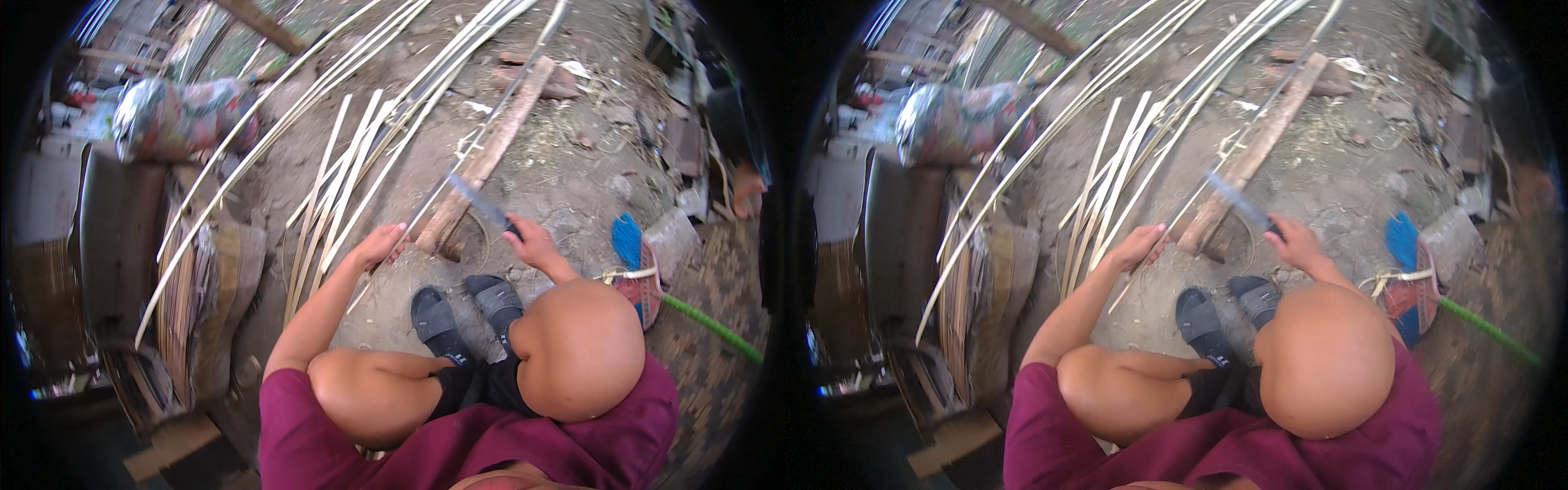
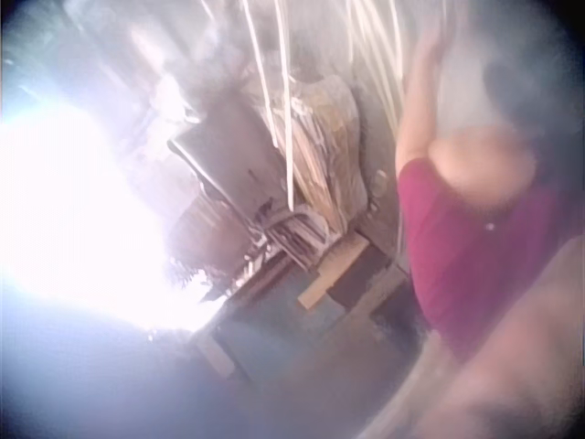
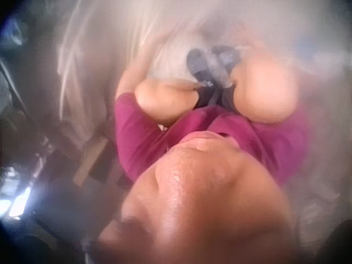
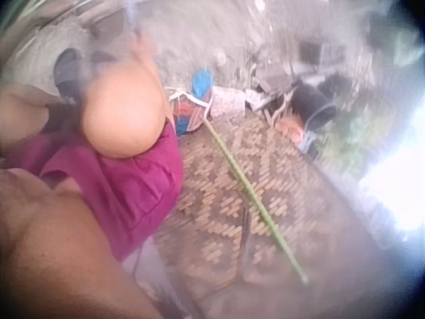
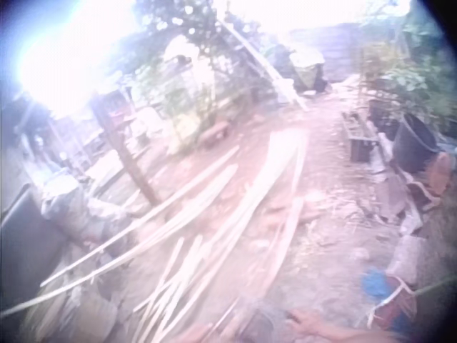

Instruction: The person sits on the ground and uses a knife to split long bamboo strips into thinner pieces. They repeatedly position the strips, split them with the knife, and place the finished pieces aside.

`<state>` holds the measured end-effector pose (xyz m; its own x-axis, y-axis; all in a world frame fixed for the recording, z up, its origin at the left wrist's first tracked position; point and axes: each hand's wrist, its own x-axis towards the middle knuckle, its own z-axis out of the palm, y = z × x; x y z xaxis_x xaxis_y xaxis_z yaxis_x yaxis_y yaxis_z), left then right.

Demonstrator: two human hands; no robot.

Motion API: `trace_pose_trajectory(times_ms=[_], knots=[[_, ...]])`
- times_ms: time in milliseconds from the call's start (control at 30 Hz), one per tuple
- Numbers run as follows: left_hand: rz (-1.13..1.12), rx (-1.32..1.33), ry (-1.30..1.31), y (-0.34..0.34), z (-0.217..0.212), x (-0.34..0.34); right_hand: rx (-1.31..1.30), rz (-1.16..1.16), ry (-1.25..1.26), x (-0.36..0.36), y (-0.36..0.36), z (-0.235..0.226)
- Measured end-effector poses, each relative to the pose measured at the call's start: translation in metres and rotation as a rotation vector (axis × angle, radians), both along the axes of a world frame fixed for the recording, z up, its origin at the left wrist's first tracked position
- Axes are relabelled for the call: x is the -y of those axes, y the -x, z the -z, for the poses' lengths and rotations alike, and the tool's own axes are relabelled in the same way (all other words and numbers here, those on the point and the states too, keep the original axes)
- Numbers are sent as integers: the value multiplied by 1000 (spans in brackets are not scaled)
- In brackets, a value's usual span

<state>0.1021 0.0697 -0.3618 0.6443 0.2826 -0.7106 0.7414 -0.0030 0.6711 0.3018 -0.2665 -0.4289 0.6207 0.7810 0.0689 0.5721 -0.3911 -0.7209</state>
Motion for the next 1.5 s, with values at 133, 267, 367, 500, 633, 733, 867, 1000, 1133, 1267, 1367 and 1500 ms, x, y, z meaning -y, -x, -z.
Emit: trace_pose_trajectory(times_ms=[133,267,367,500,633,733,867,1000,1133,1267,1367,1500], knots=[[156,344,-540,11,20,-13,-83,224,38,19,-4,16],[236,104,-503,16,16,-21,-63,290,165,36,-11,45],[213,-122,-87,22,15,-24,-26,247,203,45,0,52],[303,-58,-504,29,21,-56,-1,185,244,55,5,53],[-347,-16,-878,121,36,-126,-45,62,353,37,10,27],[-243,-280,-1003,193,42,-145,-57,48,363,35,13,16],[-82,-622,-1014,227,53,-136,-79,49,344,40,-1,28],[1,-690,-967,248,68,-133,-132,78,481,29,3,3],[-150,-511,-585,272,79,-151,-119,95,449,34,1,15],[-28,-403,-771,296,97,-137,-89,119,324,40,3,34],[-190,-375,-849,281,84,-138,-74,166,318,50,2,30],[-345,-397,-1267,311,44,-151,-223,98,522,25,15,16]])
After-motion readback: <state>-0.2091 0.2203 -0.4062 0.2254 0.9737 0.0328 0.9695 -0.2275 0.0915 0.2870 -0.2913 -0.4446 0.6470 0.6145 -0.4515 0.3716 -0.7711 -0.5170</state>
